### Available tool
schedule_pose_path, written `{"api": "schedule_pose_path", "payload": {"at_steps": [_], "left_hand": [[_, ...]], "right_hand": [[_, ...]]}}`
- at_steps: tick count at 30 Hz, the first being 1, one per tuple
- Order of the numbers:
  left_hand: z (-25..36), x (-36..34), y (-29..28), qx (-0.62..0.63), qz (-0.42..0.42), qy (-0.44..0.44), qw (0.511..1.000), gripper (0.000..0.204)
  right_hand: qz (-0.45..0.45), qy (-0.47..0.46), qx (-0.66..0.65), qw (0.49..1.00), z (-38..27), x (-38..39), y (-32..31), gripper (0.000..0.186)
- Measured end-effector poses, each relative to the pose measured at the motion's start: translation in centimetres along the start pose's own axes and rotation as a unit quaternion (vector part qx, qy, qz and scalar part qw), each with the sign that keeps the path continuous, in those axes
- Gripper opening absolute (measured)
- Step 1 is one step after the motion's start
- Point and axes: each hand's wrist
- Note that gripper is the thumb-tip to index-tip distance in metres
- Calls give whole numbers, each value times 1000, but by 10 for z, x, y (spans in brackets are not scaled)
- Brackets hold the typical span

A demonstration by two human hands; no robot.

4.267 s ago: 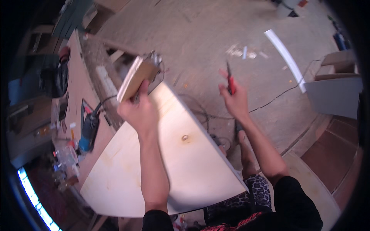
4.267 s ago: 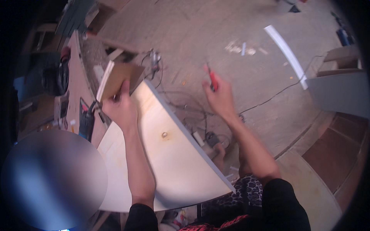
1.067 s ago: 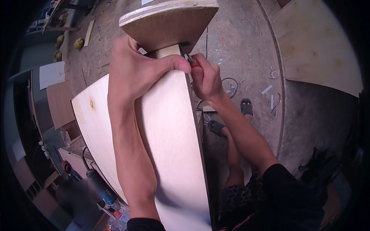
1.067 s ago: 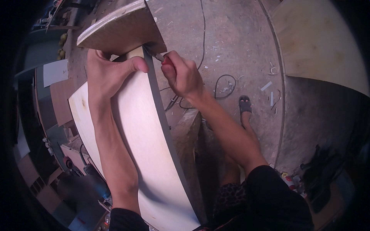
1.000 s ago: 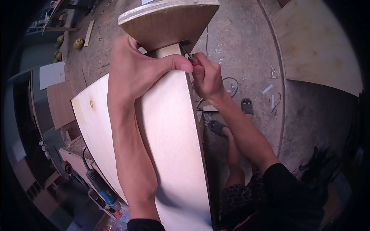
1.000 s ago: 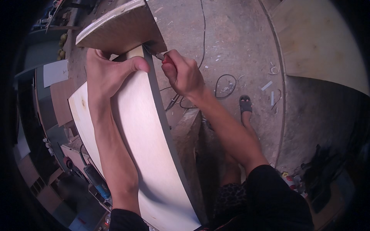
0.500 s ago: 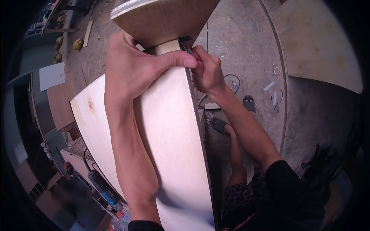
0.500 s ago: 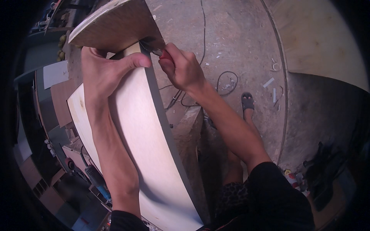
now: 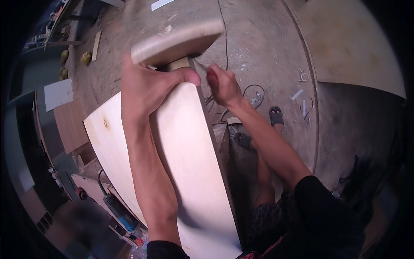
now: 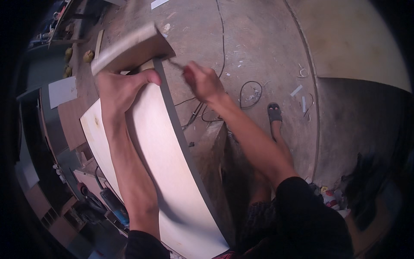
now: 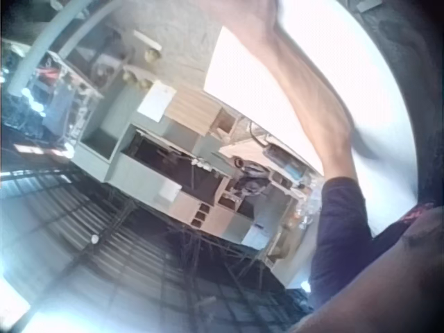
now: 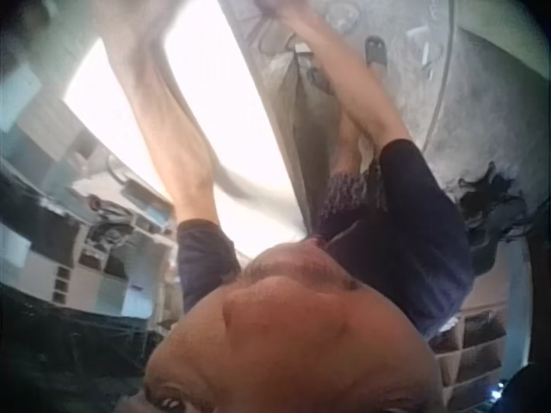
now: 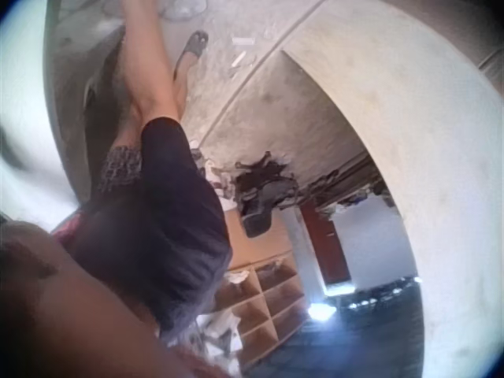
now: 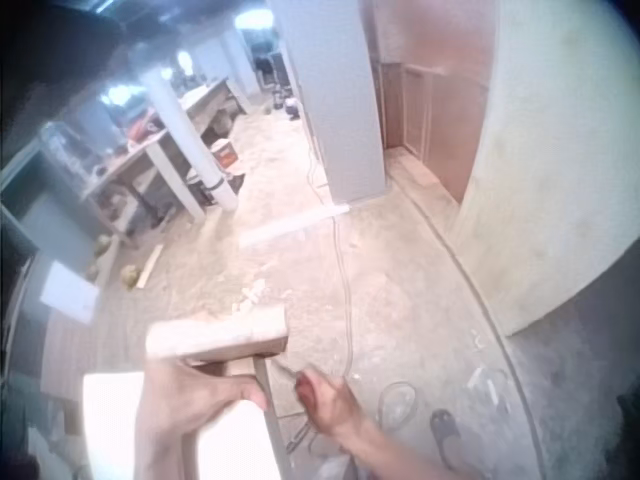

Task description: The person sands the surface and edges of wood boards with sandpaper. They then apply a white adhesive strip to the edge of a curved board and trim the excess material with a utility knife.

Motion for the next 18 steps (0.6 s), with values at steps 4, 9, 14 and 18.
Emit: {"api": "schedule_pose_path", "payload": {"at_steps": [4, 9, 14, 18], "left_hand": [[-2, -2, 3, -5, 34, 109, 993, 51], [-7, 0, 1, -12, 3, 30, 999, 54], [-5, -1, 1, -9, 9, 30, 999, 54], [-6, -3, 3, 6, 14, 77, 997, 56]], "right_hand": [[6, 41, 27, 999, 9, 20, -16, 40], [22, -66, -21, 997, -12, 2, -12, 43], [21, -116, -18, 993, -31, -29, -5, 43], [21, -136, -15, 990, -32, -33, -6, 41]]}}
Point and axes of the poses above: each hand's wrist, its own x-axis away from the middle knuckle, its own y-axis out of the palm, z = x × y
